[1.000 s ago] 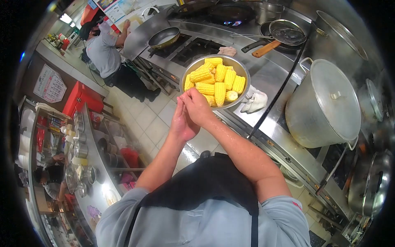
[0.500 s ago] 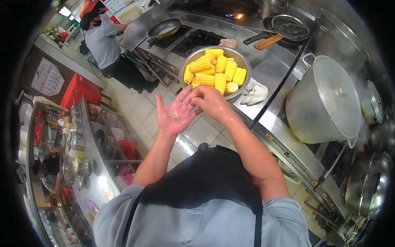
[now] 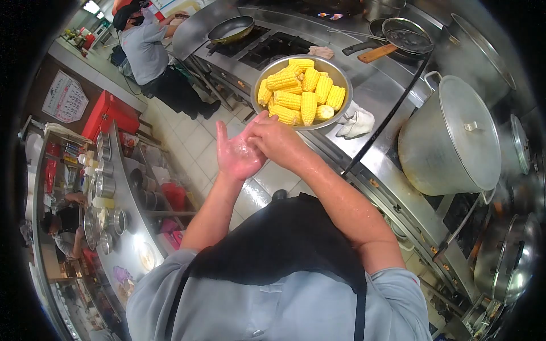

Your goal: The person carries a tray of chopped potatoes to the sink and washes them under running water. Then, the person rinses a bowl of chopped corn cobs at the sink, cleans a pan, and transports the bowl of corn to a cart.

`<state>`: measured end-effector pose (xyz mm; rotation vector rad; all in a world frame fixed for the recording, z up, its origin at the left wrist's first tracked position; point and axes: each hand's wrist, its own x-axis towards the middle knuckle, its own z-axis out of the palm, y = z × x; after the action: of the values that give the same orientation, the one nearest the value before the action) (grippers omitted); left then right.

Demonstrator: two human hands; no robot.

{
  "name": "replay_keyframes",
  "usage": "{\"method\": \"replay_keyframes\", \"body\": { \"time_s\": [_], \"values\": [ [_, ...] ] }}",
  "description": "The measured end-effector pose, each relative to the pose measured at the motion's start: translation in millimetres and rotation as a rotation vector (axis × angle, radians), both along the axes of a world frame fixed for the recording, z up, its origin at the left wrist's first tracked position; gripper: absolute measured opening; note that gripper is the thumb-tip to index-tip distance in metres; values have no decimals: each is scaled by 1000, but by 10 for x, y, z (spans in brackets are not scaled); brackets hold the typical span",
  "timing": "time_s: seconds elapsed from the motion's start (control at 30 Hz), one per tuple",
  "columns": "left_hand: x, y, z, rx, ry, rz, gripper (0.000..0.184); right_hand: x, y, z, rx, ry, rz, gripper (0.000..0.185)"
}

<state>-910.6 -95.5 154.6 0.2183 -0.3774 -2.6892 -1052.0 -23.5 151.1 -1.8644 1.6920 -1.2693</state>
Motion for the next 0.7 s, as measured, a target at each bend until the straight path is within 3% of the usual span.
{"method": "replay_keyframes", "body": {
  "time_s": [0.2, 0.3, 0.47, 0.57, 0.7],
  "values": [
    [-15, 1, -20, 51, -12, -31, 109, 31, -21, -78, -153, 78, -28, 15],
    [3, -71, -216, 123, 189, -140, 108, 40, -45, -136, -98, 52, -107, 16],
    [-13, 28, -72, 35, -51, -66, 106, -3, 47, -67, -78, -55, -56, 19],
    [-10, -13, -131, 73, -63, -49, 105, 51, 26, -96, -285, 33, 1, 16],
    [-62, -9, -142, 36, -125, -49, 105, 57, -6, -205, -272, 152, -46, 17]
  ]
}}
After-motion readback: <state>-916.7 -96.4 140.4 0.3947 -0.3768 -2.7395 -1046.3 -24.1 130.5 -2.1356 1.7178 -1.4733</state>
